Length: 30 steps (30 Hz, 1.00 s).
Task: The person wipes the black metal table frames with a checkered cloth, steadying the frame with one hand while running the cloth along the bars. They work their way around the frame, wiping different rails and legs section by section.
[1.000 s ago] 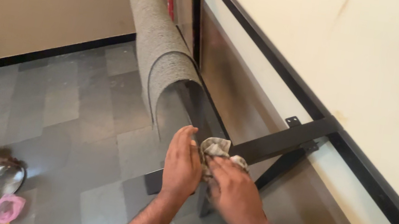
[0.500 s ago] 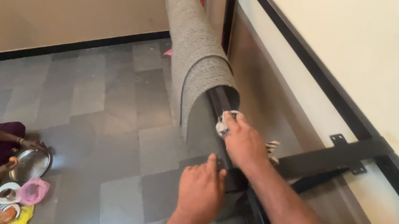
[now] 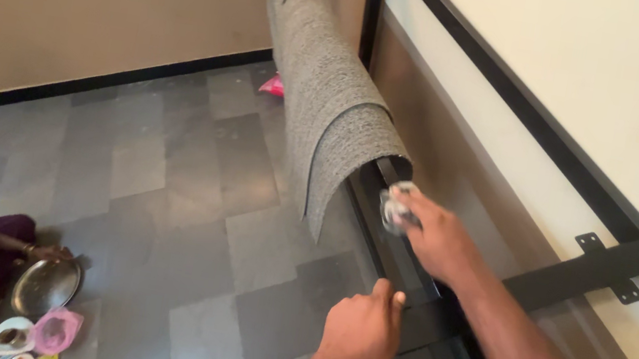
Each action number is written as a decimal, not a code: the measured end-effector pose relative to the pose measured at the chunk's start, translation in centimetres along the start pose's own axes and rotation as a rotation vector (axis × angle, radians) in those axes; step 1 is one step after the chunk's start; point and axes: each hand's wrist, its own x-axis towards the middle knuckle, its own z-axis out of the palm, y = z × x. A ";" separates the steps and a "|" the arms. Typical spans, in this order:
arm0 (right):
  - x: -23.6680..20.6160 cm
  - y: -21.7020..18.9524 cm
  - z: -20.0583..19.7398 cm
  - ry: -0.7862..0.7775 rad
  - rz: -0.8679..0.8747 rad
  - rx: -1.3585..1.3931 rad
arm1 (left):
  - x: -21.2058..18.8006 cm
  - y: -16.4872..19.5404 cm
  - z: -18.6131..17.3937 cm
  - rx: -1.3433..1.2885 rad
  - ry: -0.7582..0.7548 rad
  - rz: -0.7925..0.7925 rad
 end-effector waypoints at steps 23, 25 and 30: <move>-16.5 -5.2 -3.6 -0.114 -0.276 -0.238 | 1.1 -4.5 6.2 -1.053 0.573 -0.459; -16.2 -5.4 -4.0 -0.055 -0.262 -0.293 | 1.3 -4.8 6.4 -1.039 0.626 -0.433; -13.9 -7.0 -1.0 -0.003 -0.348 -0.232 | 1.3 -5.4 6.6 -1.040 0.595 -0.448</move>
